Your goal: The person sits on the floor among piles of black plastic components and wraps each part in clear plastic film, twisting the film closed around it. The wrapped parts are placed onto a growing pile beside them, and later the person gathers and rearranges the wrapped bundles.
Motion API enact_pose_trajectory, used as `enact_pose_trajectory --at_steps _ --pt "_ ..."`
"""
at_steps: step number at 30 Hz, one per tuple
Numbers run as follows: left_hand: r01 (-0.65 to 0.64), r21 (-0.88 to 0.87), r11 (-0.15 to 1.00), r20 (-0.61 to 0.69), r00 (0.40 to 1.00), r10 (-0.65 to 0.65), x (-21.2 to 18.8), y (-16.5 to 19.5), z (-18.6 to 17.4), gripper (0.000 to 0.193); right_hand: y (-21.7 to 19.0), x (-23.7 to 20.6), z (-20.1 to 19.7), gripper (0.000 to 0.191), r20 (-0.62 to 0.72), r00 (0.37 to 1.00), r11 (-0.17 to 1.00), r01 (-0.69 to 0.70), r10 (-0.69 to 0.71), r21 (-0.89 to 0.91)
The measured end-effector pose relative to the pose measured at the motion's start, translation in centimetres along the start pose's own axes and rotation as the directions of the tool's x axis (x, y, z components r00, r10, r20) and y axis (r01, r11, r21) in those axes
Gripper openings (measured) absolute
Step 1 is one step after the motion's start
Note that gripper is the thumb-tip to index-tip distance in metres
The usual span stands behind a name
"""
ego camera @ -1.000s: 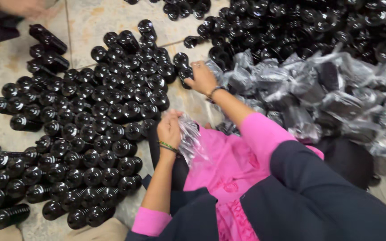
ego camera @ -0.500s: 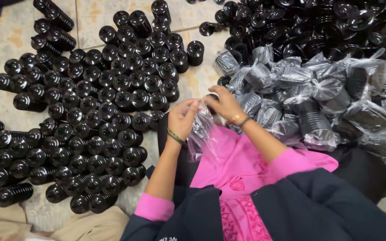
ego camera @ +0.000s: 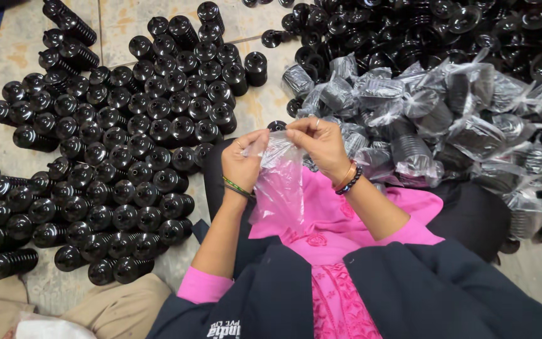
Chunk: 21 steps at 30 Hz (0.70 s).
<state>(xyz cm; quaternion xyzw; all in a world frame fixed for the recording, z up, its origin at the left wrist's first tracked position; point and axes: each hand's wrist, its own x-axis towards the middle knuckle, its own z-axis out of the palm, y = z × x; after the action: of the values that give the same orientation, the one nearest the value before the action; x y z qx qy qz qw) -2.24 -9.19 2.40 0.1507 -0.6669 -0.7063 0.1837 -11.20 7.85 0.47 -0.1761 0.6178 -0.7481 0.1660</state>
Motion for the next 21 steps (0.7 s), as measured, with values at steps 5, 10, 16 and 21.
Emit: enact_pose_trajectory --at_steps 5,10,16,21 --pt "-0.085 0.069 0.994 0.038 0.996 0.082 -0.6 -0.7 0.3 0.024 -0.1 -1.8 -0.1 0.015 -0.017 1.000 0.999 0.008 -0.009 -0.037" --pt "-0.134 0.212 0.968 0.069 0.990 0.122 -1.4 -1.8 0.5 0.043 0.5 -2.7 -0.4 0.011 0.067 0.974 0.974 0.209 -0.215 0.084" --pt "-0.256 -0.048 0.966 0.359 0.898 0.256 -1.5 -3.1 -0.4 0.040 1.1 -2.8 -0.9 0.016 0.210 0.936 0.688 -0.351 0.284 0.636" --pt "0.690 -0.608 0.394 0.727 0.682 -0.073 -3.5 -3.5 -1.1 0.048 2.0 -4.4 -0.9 0.017 0.292 0.898 0.573 -0.436 0.330 0.694"
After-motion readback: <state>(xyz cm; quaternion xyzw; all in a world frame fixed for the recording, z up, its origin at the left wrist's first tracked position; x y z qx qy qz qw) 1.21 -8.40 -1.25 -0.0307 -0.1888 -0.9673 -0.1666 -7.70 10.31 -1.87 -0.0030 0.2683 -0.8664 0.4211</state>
